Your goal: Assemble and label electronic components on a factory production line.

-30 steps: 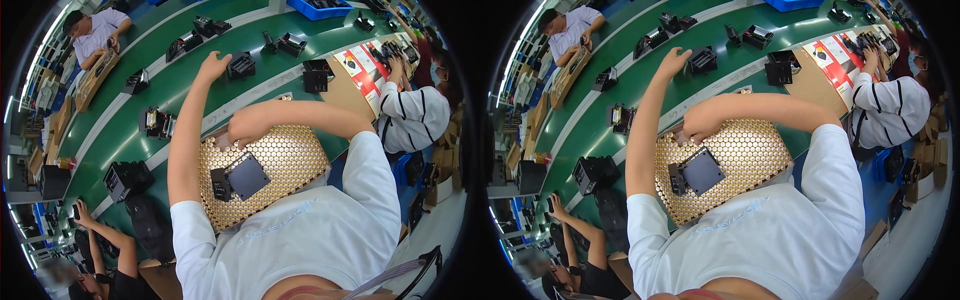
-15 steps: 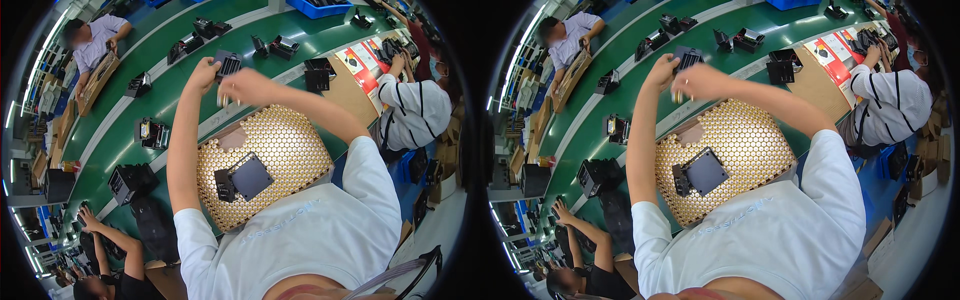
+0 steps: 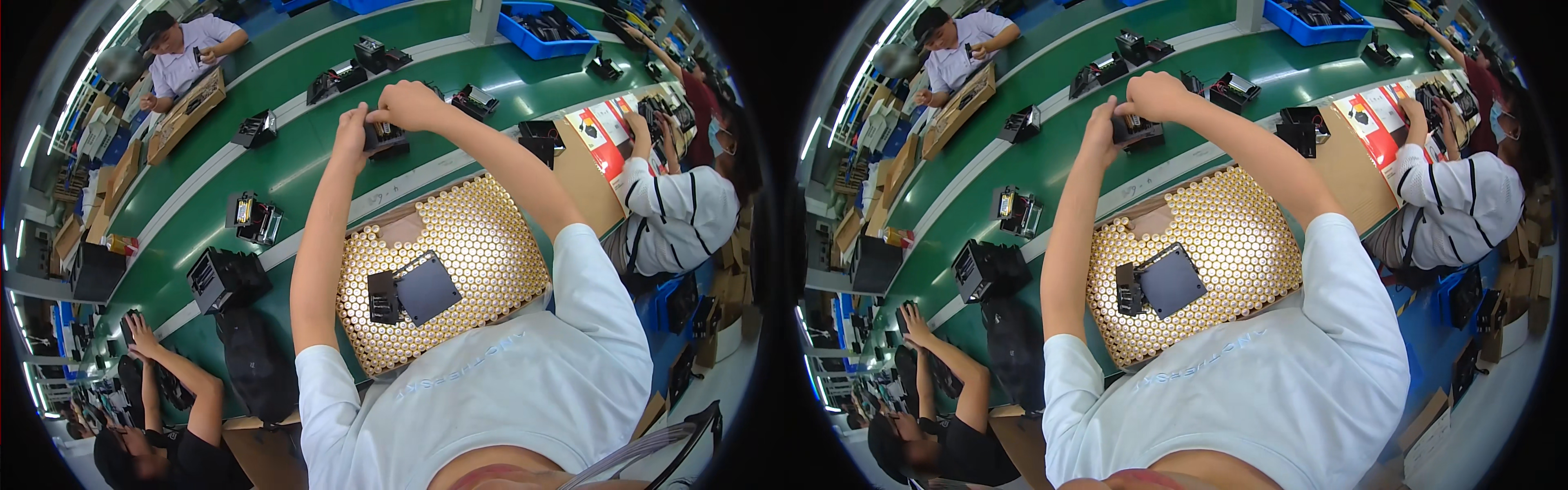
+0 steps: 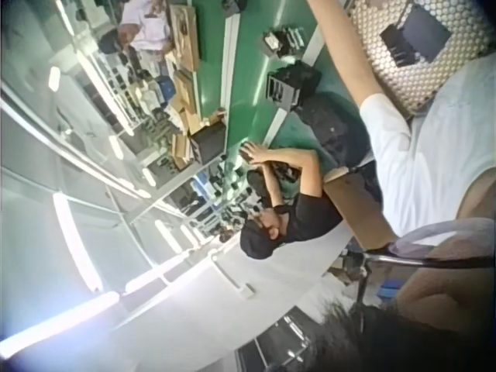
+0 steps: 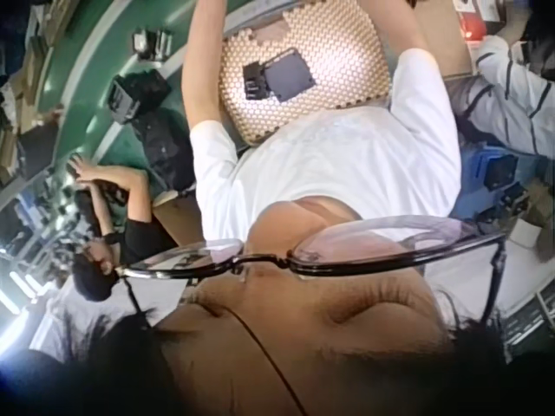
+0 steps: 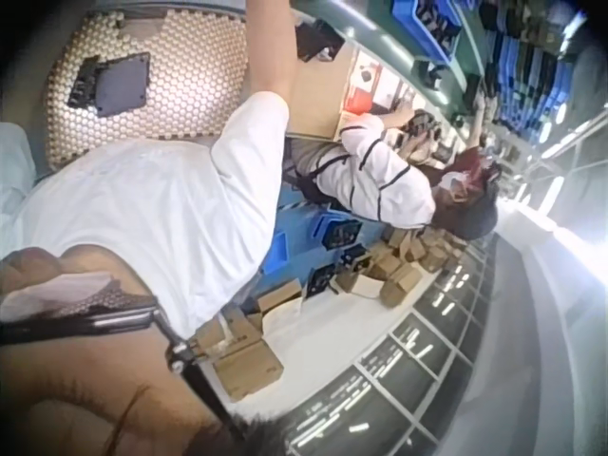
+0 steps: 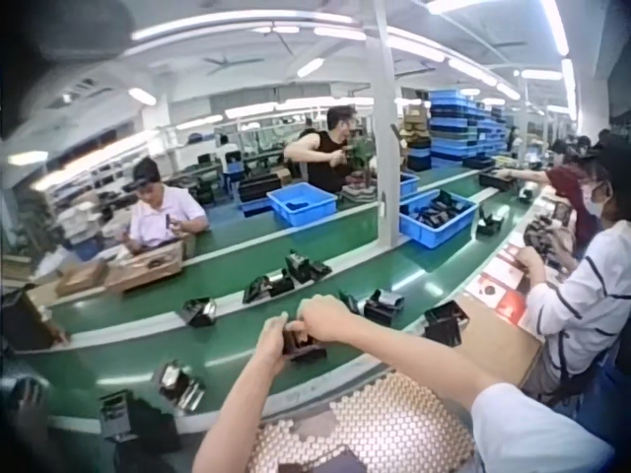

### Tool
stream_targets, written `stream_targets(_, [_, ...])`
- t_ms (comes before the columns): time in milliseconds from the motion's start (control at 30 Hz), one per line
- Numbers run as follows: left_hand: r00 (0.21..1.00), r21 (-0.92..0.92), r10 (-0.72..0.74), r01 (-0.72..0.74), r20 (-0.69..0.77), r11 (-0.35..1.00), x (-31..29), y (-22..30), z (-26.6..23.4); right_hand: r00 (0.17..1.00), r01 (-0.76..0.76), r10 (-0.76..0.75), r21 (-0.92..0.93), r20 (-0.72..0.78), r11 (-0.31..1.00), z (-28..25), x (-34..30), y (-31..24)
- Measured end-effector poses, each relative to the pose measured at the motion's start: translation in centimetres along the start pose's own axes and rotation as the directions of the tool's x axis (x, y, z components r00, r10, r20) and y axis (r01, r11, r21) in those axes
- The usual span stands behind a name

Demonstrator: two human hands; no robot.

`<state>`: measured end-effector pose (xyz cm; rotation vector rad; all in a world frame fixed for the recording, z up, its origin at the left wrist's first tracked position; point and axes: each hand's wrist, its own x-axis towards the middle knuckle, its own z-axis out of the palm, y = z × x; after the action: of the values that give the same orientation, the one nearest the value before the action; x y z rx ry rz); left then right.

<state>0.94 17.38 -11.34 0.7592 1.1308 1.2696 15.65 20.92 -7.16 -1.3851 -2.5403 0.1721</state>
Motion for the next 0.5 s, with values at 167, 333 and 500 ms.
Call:
stream_targets(167, [0.993, 0.084, 0.040, -0.031, -0.107, 0.996, 1.5, -1.7, -2.2, 0.974, 0.184, -0.175, 0.047, -0.147, 0.982, 1.0, -2.2, -1.0])
stream_targets(333, [0.984, 0.091, 0.104, -0.091, -0.144, 0.992, 1.1, -2.2, -3.4, 0.890, 0.345, -0.318, 0.026, -0.328, 0.938, 3.0, -2.8, -0.9])
stream_targets(500, [0.994, -0.065, 0.030, -0.037, -0.103, 0.997, 0.1, -1.2, -3.7, 0.923, 0.293, -0.289, -0.022, -0.253, 0.956, 2.4, -1.1, -1.2])
